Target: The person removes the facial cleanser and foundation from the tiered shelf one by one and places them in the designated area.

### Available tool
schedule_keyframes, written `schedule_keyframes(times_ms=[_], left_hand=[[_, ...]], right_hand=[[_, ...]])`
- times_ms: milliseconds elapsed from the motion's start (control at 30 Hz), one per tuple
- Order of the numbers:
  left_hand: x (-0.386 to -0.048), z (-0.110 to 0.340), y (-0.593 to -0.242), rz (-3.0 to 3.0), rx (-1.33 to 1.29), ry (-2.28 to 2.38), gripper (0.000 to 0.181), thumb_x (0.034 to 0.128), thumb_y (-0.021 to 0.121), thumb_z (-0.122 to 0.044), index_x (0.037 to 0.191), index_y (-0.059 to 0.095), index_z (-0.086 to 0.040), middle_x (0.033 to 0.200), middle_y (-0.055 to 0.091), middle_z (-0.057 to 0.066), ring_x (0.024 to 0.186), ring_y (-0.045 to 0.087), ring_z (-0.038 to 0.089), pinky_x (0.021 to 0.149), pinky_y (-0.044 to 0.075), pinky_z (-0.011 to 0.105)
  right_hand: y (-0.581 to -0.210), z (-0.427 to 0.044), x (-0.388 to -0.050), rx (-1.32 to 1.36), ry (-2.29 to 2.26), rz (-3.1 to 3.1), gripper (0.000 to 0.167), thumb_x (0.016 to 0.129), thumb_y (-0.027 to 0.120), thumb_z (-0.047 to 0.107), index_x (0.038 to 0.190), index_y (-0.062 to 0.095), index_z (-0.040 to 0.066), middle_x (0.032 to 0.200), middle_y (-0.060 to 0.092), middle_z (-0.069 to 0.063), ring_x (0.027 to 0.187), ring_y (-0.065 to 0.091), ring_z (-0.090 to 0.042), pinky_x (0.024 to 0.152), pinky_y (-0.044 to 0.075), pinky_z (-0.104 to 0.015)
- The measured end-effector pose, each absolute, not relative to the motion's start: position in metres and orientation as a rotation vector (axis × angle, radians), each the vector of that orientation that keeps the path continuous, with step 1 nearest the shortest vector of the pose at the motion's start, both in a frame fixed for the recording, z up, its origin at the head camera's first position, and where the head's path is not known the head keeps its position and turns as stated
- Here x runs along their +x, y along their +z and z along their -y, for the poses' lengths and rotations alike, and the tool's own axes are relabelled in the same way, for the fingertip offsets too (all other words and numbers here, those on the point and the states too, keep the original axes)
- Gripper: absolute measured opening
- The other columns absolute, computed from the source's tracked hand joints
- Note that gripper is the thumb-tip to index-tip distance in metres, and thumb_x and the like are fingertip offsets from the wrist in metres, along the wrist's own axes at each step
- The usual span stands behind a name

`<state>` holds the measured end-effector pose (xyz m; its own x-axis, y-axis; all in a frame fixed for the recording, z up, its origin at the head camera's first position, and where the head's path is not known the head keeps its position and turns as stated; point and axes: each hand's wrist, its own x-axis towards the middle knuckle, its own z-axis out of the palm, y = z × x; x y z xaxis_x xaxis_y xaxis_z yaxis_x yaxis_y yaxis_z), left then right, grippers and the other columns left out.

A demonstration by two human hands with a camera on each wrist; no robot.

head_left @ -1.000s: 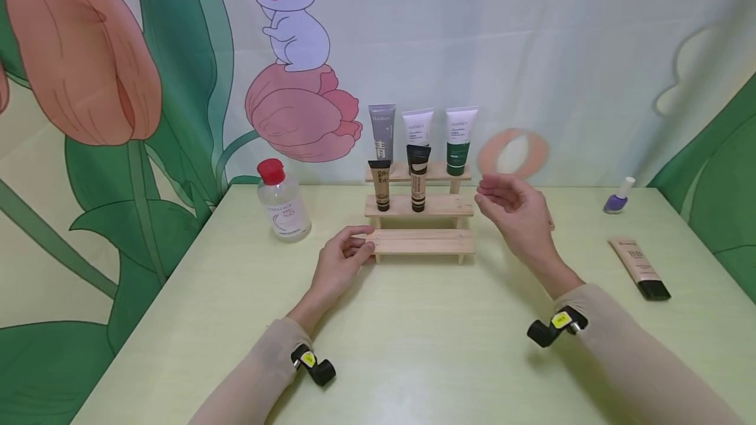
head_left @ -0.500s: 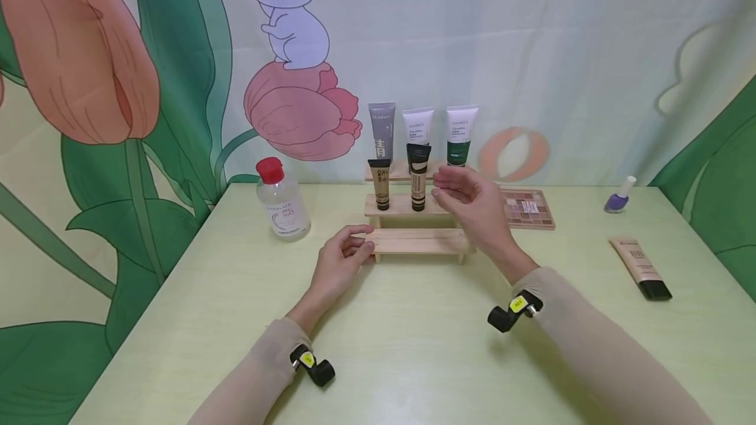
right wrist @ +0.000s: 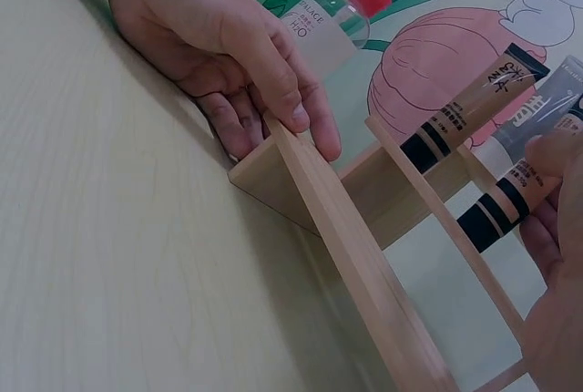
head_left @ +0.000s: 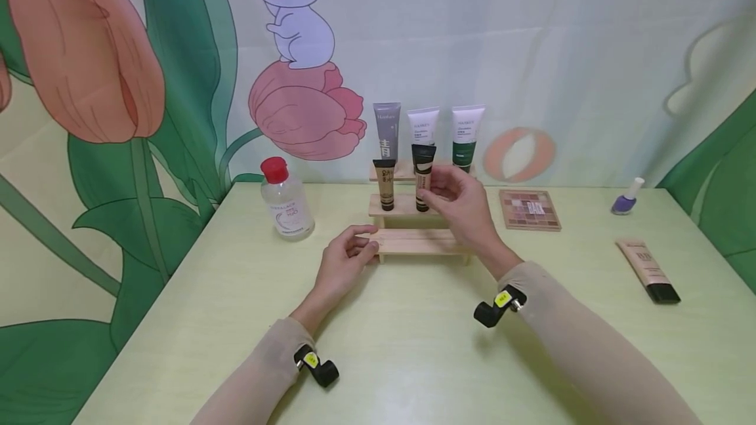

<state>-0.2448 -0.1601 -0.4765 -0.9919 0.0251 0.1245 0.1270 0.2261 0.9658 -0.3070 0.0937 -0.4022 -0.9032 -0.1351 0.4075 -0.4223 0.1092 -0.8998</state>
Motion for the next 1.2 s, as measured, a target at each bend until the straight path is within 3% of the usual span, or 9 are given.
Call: schedule_keyframes(times_ms=[267,567,833,1200], left_hand=[[-0.244,0.158,-0.477,2.385,-0.171,-1.901,0.029,0.1096,0.073,-0.013,0.138,0.075,-0.014,0.111,0.080,0.015,0.098,0.080,0.030,0.086,0.068,0.035],[-0.244,0.159,-0.476,2.408,-0.162,-1.884,0.029,0.1103,0.073,-0.015,0.139,0.074,-0.015,0.111,0.080,0.011,0.096,0.080,0.023,0.082,0.066,0.027],[-0.244,0.160,-0.476,2.395,-0.167,-1.891,0.030,0.1101,0.073,-0.013,0.140,0.074,-0.014,0.112,0.080,0.014,0.097,0.081,0.027,0.086,0.068,0.032],[-0.245,0.158,-0.477,2.382,-0.160,-1.905,0.029,0.1096,0.073,-0.011,0.138,0.074,-0.014,0.111,0.080,0.013,0.095,0.081,0.025,0.084,0.068,0.030]], right_hand=[[-0.402,-0.095,-0.305,0.534,1.859,2.162,0.034,0.101,0.084,0.008,0.133,0.072,0.004,0.123,0.077,-0.014,0.112,0.073,-0.023,0.100,0.062,-0.023],[-0.395,-0.106,-0.301,0.538,1.849,2.109,0.035,0.101,0.082,0.003,0.134,0.071,0.000,0.125,0.078,-0.019,0.108,0.074,-0.019,0.098,0.062,-0.022],[-0.385,-0.129,-0.298,0.529,1.805,2.083,0.033,0.103,0.080,0.002,0.134,0.070,-0.005,0.123,0.077,-0.021,0.105,0.073,-0.014,0.100,0.061,-0.020],[-0.370,-0.181,-0.288,0.411,1.710,2.071,0.035,0.104,0.079,0.006,0.137,0.071,-0.002,0.122,0.077,-0.009,0.105,0.072,-0.012,0.095,0.059,-0.016]])
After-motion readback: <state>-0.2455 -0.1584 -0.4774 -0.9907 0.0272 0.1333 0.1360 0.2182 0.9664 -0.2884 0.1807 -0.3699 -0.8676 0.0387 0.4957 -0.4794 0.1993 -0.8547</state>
